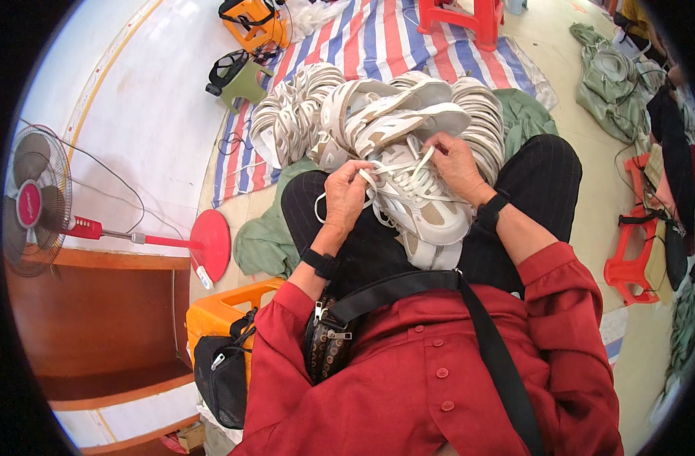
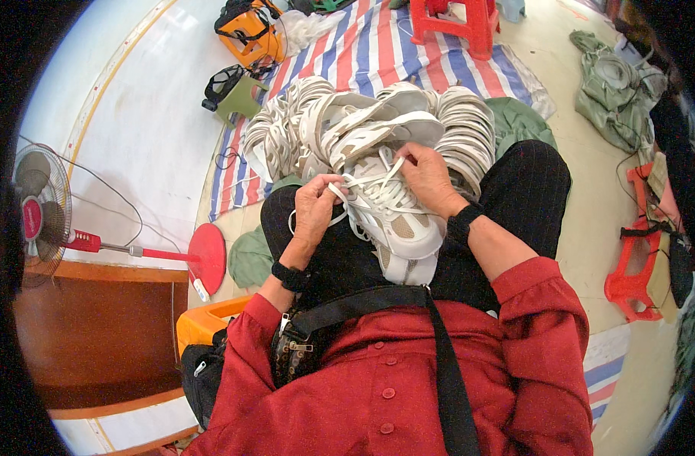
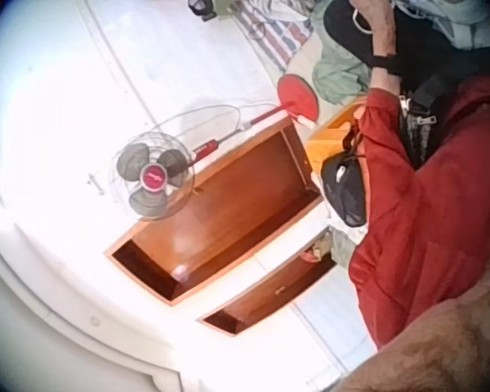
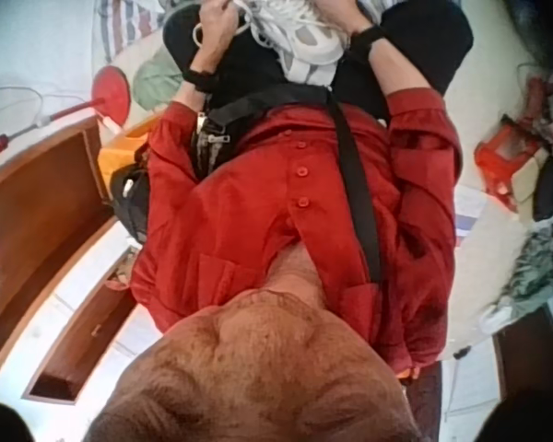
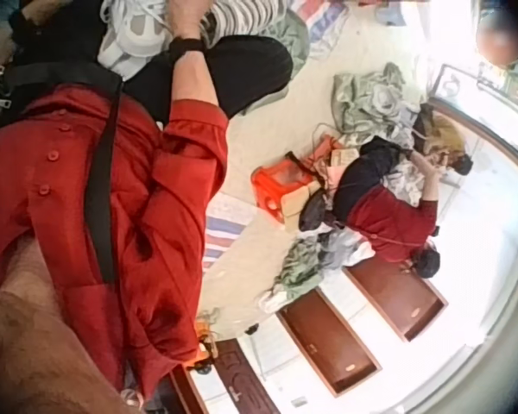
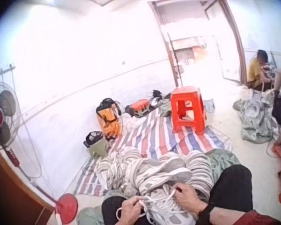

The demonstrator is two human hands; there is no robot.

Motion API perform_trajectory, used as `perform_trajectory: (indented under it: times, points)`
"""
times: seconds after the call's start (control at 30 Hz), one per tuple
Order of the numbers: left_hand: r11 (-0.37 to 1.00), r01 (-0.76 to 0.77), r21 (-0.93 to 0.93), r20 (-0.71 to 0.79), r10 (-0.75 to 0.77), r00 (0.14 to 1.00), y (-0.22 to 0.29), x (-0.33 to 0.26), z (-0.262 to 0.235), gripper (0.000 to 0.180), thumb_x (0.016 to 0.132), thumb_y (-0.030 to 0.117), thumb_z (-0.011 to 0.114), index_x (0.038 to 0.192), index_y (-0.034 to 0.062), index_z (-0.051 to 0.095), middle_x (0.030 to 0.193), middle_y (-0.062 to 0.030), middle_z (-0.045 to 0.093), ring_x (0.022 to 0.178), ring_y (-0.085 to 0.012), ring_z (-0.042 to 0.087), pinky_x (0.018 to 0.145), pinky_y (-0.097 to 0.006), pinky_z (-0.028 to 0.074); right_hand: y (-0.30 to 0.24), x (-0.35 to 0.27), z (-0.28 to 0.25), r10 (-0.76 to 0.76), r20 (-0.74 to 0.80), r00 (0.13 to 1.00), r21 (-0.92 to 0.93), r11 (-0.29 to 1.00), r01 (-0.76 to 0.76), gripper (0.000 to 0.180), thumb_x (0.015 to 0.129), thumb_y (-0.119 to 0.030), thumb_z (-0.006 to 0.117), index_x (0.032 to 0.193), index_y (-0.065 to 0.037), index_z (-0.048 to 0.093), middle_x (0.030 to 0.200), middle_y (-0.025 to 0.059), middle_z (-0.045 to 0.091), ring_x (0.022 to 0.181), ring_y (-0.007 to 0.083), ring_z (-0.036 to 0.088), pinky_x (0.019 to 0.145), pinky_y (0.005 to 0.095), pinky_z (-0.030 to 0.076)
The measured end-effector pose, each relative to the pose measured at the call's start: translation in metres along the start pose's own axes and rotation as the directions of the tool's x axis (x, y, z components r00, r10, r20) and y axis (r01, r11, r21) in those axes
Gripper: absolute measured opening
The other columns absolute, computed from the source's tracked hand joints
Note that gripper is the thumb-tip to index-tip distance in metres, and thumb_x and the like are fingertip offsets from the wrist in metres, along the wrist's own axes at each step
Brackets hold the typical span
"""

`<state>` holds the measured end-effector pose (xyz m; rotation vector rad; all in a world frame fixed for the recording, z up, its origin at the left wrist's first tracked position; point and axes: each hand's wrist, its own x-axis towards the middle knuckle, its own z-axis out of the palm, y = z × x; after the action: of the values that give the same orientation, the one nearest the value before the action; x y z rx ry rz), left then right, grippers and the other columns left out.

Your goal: Lacing a pair of white sneakers while sitting in a workshop area.

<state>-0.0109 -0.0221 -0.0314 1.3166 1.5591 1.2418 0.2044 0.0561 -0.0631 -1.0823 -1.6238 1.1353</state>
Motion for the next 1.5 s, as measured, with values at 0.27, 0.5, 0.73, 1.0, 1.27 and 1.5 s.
perform_trajectory:
  times: [0.27,0.5,0.73,1.0,1.27,1.5]
  points:
    - [0.987,-0.057,0.151,-0.097,0.072,0.993,0.007,-0.004,0.006,0.014,0.090,0.006,0.055,0.098,-0.0008,0.064,0.079,-0.0023,0.067,0.067,-0.0035,0.056,0.056,-0.019,0.041,-0.004,0.000,0.001,-0.014,-0.013,1.000,-0.121,0.993,0.013,0.010,0.081,-0.008,0.059,0.087,-0.002,0.064,0.071,0.0141,0.062,0.065,0.0251,0.060,0.064,0.0336,0.047]
    - [0.988,-0.031,0.151,-0.029,0.035,0.999,0.001,-0.011,0.006,0.012,0.089,0.006,0.055,0.095,-0.0011,0.063,0.074,-0.0034,0.065,0.065,-0.0076,0.059,0.060,-0.022,0.048,-0.026,-0.006,0.002,-0.247,-0.003,0.969,-0.399,0.889,0.225,0.009,0.079,-0.006,0.056,0.087,-0.003,0.060,0.078,0.0195,0.063,0.075,0.0388,0.061,0.066,0.0434,0.047]
    - [0.967,-0.082,0.243,0.045,0.073,0.996,-0.001,-0.013,0.007,0.013,0.086,0.004,0.053,0.094,-0.0006,0.062,0.069,-0.0069,0.065,0.062,-0.0115,0.062,0.059,-0.025,0.049,-0.025,0.008,-0.008,-0.247,0.210,0.946,-0.467,0.825,0.319,0.013,0.079,-0.004,0.055,0.089,-0.002,0.062,0.077,0.0196,0.063,0.073,0.0367,0.062,0.065,0.0404,0.048]
    - [0.904,-0.214,0.370,0.052,0.210,0.976,-0.002,-0.016,0.006,0.019,0.081,0.001,0.049,0.096,0.0005,0.062,0.067,-0.0119,0.064,0.060,-0.0165,0.064,0.058,-0.029,0.049,-0.023,0.023,-0.011,-0.151,0.325,0.934,-0.421,0.861,0.286,0.013,0.079,-0.010,0.056,0.086,-0.001,0.063,0.074,0.0189,0.063,0.069,0.0347,0.062,0.064,0.0407,0.047]
    - [0.971,-0.129,0.202,-0.160,0.162,0.974,0.010,-0.014,0.009,0.019,0.084,-0.001,0.048,0.097,0.0013,0.062,0.069,-0.0096,0.067,0.067,-0.0132,0.067,0.064,-0.026,0.053,-0.014,0.019,-0.010,0.101,0.265,0.959,-0.141,0.988,-0.065,0.011,0.084,-0.009,0.060,0.089,0.000,0.061,0.069,0.0003,0.058,0.061,0.0070,0.051,0.056,0.0225,0.040]
    - [0.954,-0.158,0.253,-0.001,0.164,0.987,0.001,-0.013,0.012,0.017,0.082,0.000,0.048,0.092,0.0014,0.062,0.069,-0.0106,0.067,0.067,-0.0168,0.067,0.063,-0.029,0.052,-0.002,0.020,-0.007,0.137,0.228,0.964,-0.083,0.989,-0.121,0.013,0.082,-0.009,0.061,0.088,0.002,0.064,0.068,0.0024,0.058,0.061,0.0086,0.050,0.055,0.0239,0.040]
